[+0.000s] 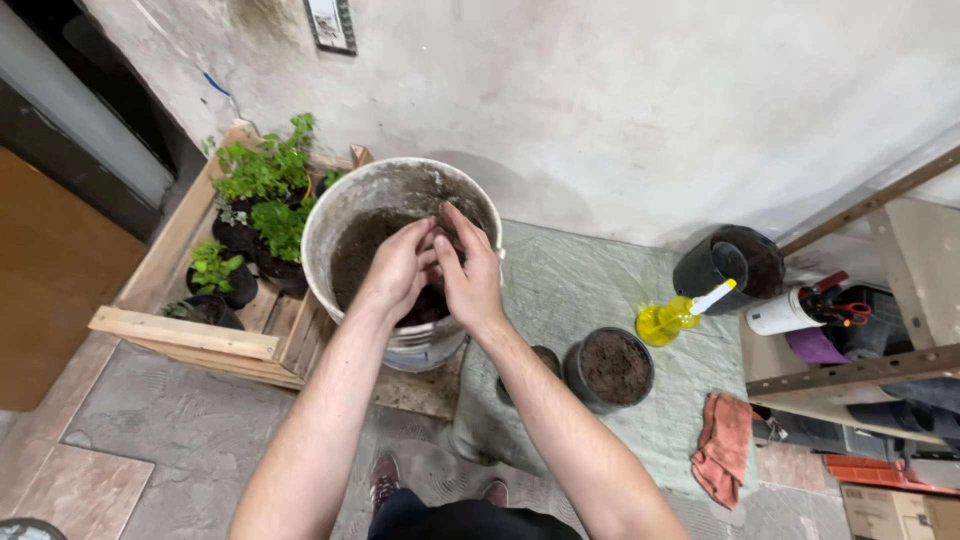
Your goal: The person scoops soil into small pots, places bulbs or seeds inside, and waters them using a spray bottle.
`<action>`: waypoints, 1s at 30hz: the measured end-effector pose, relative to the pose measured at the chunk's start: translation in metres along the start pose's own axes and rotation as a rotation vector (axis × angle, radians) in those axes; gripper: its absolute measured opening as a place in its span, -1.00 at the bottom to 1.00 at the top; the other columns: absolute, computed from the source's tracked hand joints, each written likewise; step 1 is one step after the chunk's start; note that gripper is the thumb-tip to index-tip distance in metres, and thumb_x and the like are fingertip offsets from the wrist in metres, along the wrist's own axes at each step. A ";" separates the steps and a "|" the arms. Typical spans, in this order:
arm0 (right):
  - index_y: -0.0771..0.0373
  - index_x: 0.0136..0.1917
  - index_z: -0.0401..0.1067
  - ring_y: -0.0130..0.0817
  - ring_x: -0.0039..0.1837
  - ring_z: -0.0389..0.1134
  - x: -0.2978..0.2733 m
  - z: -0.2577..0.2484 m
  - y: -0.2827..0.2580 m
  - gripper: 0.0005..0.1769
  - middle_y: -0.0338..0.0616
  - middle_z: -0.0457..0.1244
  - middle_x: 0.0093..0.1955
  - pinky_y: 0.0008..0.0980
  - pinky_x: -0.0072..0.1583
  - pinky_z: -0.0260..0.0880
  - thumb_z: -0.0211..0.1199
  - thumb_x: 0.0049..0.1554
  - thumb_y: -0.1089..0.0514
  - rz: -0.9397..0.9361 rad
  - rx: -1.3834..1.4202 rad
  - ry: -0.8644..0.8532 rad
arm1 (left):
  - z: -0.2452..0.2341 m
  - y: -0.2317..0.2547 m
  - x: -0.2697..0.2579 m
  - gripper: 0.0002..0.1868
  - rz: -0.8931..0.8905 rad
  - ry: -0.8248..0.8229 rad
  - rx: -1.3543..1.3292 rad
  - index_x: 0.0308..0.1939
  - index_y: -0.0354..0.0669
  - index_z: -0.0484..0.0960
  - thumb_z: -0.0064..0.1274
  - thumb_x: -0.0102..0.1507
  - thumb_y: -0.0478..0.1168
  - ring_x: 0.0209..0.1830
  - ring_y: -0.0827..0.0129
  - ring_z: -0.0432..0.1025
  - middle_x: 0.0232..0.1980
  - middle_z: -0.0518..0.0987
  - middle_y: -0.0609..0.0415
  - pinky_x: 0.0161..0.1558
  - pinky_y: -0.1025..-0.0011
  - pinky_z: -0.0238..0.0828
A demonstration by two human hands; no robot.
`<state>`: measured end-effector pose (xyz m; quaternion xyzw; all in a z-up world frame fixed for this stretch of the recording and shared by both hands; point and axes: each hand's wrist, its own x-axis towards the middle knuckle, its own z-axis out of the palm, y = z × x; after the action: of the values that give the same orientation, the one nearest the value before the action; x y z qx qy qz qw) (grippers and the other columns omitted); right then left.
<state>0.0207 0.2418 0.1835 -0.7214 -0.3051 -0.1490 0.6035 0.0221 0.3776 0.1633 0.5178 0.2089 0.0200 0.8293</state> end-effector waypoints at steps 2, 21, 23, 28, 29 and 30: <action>0.41 0.64 0.39 0.34 0.61 0.29 0.001 0.014 0.008 -0.46 0.34 0.33 0.56 0.18 0.59 0.32 0.17 0.47 0.16 -0.022 -0.008 0.001 | -0.014 -0.013 0.038 -0.44 -0.031 -0.014 -0.035 0.60 -0.12 0.49 -0.03 0.59 0.05 0.35 0.01 0.59 0.48 0.54 -0.09 0.21 0.11 0.61; 0.26 0.56 0.50 -0.07 0.57 0.36 0.027 0.101 -0.046 -0.47 0.09 0.39 0.51 0.10 0.55 0.39 0.07 0.51 -0.07 0.553 0.364 0.319 | -0.042 0.076 0.005 -0.42 0.626 -0.408 0.723 0.62 -0.18 0.51 -0.27 0.65 0.04 0.75 -0.08 0.21 0.65 0.47 -0.20 0.74 -0.11 0.00; 0.44 0.49 0.53 -0.03 0.45 0.47 0.033 0.104 -0.069 -0.55 0.21 0.43 0.41 0.14 0.46 0.52 0.15 0.49 0.11 0.428 0.730 0.510 | -0.053 0.077 0.009 -0.43 0.808 -0.439 0.823 0.60 -0.14 0.57 -0.44 0.69 -0.04 0.73 -0.02 0.27 0.58 0.57 -0.16 0.75 -0.09 -0.05; 0.20 0.77 0.24 0.18 0.86 -0.20 0.030 0.100 -0.035 -0.39 0.16 -0.02 0.86 0.24 0.77 -0.20 0.10 0.55 -0.03 0.178 0.111 -0.014 | -0.045 0.087 -0.007 -0.57 0.205 -0.149 0.062 0.12 -0.18 0.76 -0.07 0.58 0.05 0.04 0.34 0.51 0.04 0.64 0.11 0.04 0.42 0.60; 0.20 0.77 0.24 0.18 0.86 -0.20 0.033 0.100 -0.040 -0.39 0.16 -0.02 0.86 0.24 0.77 -0.20 0.10 0.55 -0.03 0.180 0.108 -0.013 | -0.043 0.092 -0.014 -0.57 0.202 -0.151 0.061 0.12 -0.18 0.76 -0.07 0.58 0.05 0.04 0.34 0.51 0.04 0.64 0.11 0.04 0.42 0.60; 0.17 0.74 0.28 0.17 0.81 -0.04 0.036 0.100 -0.046 -0.30 0.19 0.11 0.77 0.20 0.75 -0.07 0.03 0.51 -0.21 0.457 0.001 -0.009 | -0.042 0.098 -0.022 -0.49 0.287 -0.214 0.144 0.36 -0.21 0.64 -0.14 0.61 0.11 0.35 -0.01 0.39 0.35 0.53 -0.13 0.33 0.09 0.41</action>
<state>0.0044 0.3508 0.2175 -0.7723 -0.1364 -0.0049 0.6204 0.0048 0.4531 0.2397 0.5997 0.0446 0.0679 0.7961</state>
